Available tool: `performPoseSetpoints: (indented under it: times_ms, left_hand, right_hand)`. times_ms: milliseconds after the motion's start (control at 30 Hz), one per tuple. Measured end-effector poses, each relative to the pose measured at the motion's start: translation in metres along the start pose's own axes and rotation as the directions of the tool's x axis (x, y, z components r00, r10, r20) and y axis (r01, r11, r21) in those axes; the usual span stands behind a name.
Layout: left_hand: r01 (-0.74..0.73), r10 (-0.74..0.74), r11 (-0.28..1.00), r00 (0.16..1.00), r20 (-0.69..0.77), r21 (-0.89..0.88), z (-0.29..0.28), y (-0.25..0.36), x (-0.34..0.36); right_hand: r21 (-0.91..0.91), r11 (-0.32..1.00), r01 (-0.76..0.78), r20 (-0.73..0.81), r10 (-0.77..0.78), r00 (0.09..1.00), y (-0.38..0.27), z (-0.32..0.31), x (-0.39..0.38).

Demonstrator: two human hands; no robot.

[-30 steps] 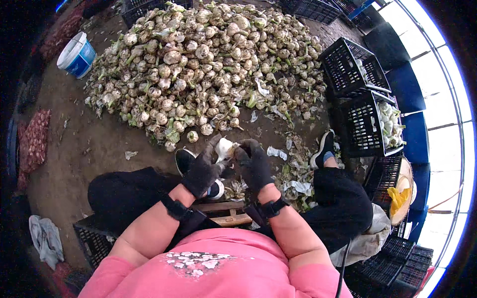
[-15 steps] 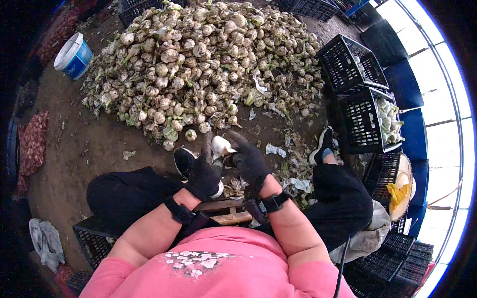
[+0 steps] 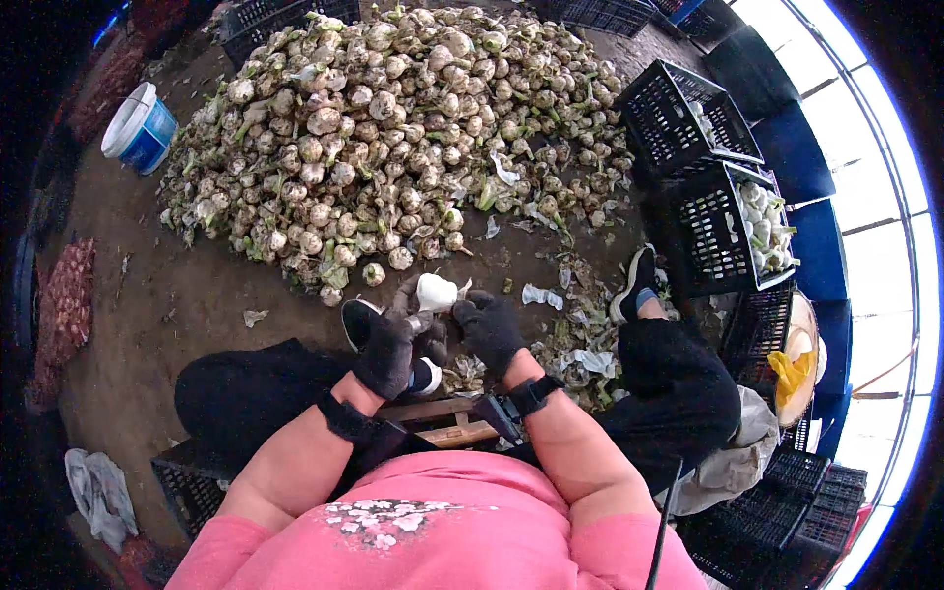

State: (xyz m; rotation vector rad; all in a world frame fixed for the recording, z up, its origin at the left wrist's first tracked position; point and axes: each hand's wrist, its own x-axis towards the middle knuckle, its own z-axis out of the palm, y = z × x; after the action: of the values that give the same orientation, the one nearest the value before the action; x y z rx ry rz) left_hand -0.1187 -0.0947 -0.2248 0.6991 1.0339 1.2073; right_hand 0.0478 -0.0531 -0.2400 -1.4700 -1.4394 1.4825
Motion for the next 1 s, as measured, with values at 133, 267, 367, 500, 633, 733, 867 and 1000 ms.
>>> performPoseSetpoints:
  times_ms: [133, 267, 367, 500, 633, 733, 867, 1000]
  left_hand:
    - [0.259, -0.171, 0.875, 0.956, 0.238, -0.408, 0.005, 0.021, -0.006]
    - [0.465, -0.324, 0.776, 0.874, 0.363, -0.427, 0.004, 0.017, -0.008]
    - [0.459, -0.276, 0.807, 0.849, 0.450, -0.371, 0.003, 0.002, -0.001]
    - [-0.287, 0.185, 0.941, 0.879, 0.439, 0.178, 0.002, -0.007, 0.001]
    - [-0.165, -0.027, 0.856, 0.932, 0.361, 0.490, -0.001, -0.004, -0.002]
    - [-0.655, 0.243, 0.339, 0.754, 0.610, 0.675, -0.001, -0.008, 0.002]
    - [-0.286, -0.024, 0.714, 0.902, 0.431, 0.639, 0.007, -0.023, 0.006]
    - [-0.159, -0.105, 0.780, 0.921, 0.376, 0.605, 0.009, -0.029, 0.010]
  right_hand:
    - [-0.298, 0.954, -0.025, -0.074, 0.003, 0.997, 0.026, -0.015, 0.033]
    - [-0.124, 0.992, 0.017, -0.139, -0.035, 0.990, 0.013, -0.022, 0.073]
    - [-0.056, 0.974, 0.221, -0.224, -0.227, 0.948, -0.004, -0.048, 0.088]
    - [0.355, 0.834, 0.423, -0.189, -0.379, 0.906, -0.011, -0.091, 0.085]
    - [-0.907, 0.417, -0.051, 0.018, 0.160, 0.987, -0.025, -0.099, 0.054]
    - [0.121, 0.992, 0.023, 0.395, -0.069, 0.916, -0.036, -0.078, 0.009]
    - [0.088, 0.962, 0.258, 0.377, -0.272, 0.886, -0.017, -0.062, -0.014]
    - [0.529, 0.823, -0.205, 0.006, 0.238, 0.971, -0.008, -0.148, 0.027]
